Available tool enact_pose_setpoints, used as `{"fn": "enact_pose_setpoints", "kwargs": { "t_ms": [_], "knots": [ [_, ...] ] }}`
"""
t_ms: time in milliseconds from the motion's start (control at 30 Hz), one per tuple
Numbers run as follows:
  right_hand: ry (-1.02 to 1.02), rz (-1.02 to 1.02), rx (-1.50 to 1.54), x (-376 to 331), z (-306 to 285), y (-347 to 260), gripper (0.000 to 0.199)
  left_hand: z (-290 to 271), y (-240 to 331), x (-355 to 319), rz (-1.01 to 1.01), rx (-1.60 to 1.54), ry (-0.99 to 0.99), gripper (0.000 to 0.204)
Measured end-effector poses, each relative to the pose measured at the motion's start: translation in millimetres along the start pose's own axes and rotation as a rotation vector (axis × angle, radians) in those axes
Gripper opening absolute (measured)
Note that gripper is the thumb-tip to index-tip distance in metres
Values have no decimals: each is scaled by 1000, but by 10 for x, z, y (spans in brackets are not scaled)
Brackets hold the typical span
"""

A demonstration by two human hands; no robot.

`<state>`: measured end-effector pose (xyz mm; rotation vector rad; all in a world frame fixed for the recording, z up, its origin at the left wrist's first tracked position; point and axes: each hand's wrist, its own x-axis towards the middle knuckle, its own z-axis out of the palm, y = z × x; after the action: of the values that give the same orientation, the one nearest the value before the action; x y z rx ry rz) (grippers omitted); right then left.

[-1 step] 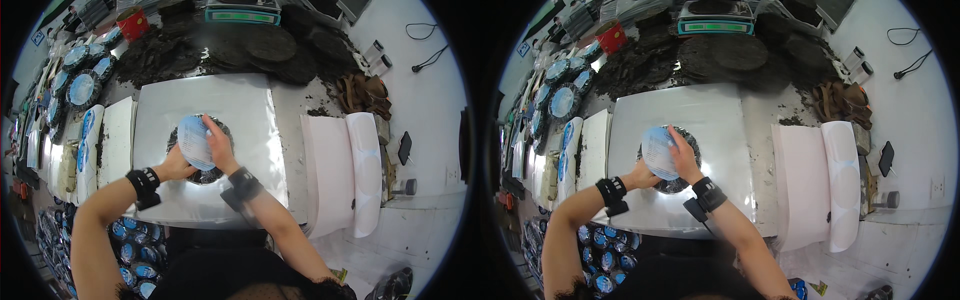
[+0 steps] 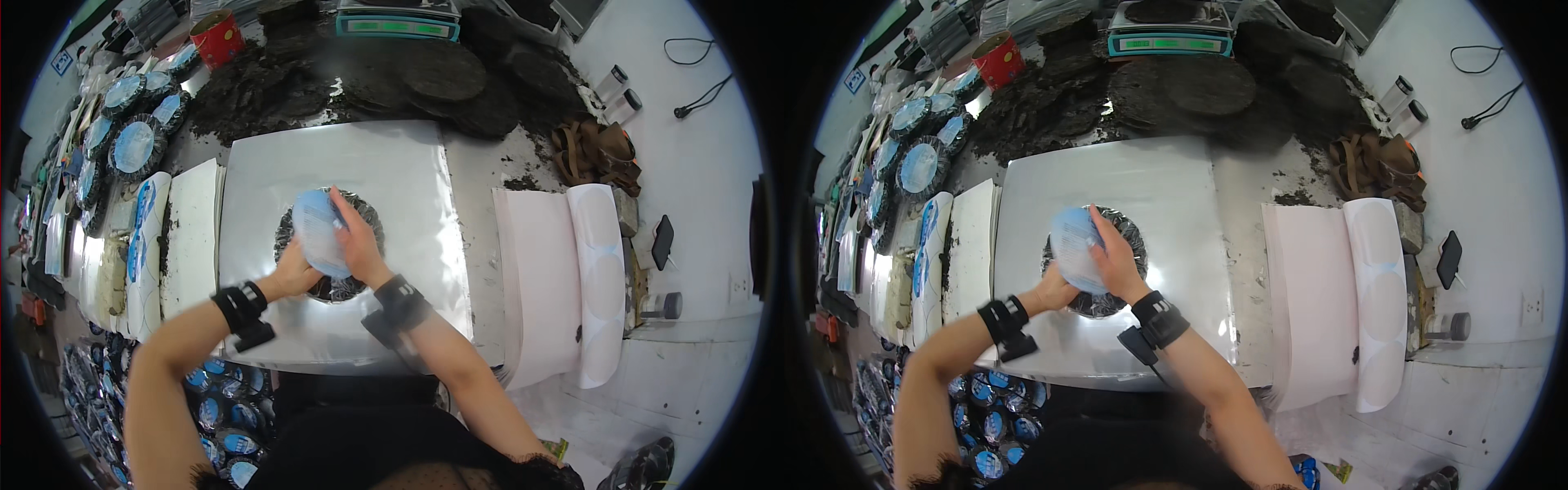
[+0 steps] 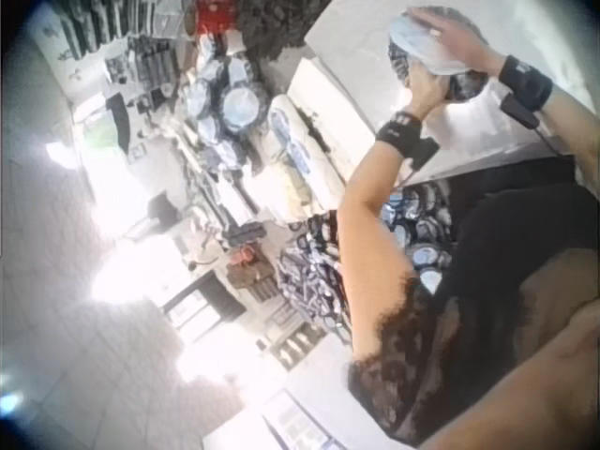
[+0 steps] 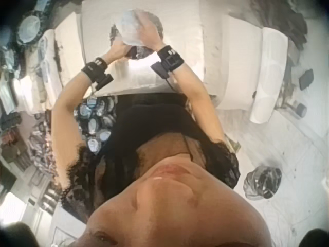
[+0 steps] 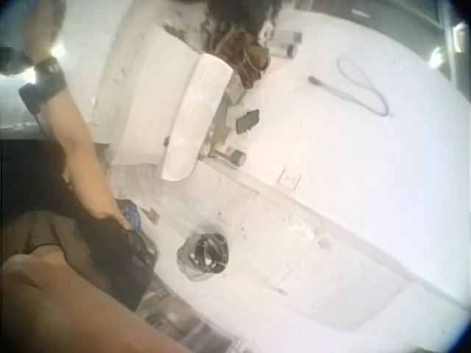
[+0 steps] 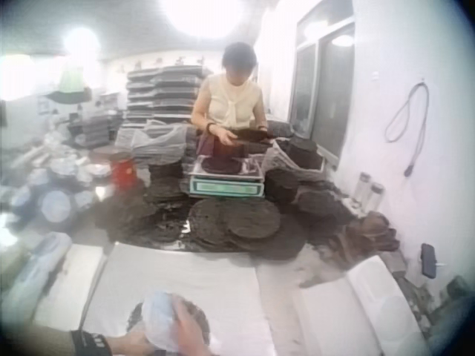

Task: The person repeatedly wraps dark compressed tea cakes in clear plastic film, then places a round paper label on top and smooths it down. The wrapped cakes are set aside on the table. The person handles the tea cakes, plastic film, and labels by hand throughout the clip.

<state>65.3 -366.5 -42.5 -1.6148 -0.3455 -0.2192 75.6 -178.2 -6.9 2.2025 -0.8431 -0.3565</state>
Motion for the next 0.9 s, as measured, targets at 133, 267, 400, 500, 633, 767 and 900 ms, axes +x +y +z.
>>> {"fn": "enact_pose_setpoints", "kwargs": {
  "t_ms": [133, 267, 400, 500, 633, 767, 900],
  "knots": [
    [-153, -149, -429, 6, 146, -98, 75, 90, 87, -90, -269, -1574, 569, 56],
    [-270, -151, -774, 48, 322, -291, 82, -197, 252, -284, -185, -1329, 827, 55],
    [-306, -61, -793, 29, 348, -377, 86, -346, 272, -207, -122, -259, 666, 53],
    [-333, -2, -744, -3, 284, -277, 92, -166, 173, 46, -177, -270, 373, 54],
    [-195, -54, -687, -68, 182, -216, 93, 60, 44, 63, -114, 392, 259, 65],
    [-260, -25, -363, -268, -561, -521, 51, 5, -87, -218, -33, 584, 156, 77],
    [384, 213, -1139, -914, -2484, -962, 21, -91, -220, -239, -30, 563, 106, 80]
  ]
}}
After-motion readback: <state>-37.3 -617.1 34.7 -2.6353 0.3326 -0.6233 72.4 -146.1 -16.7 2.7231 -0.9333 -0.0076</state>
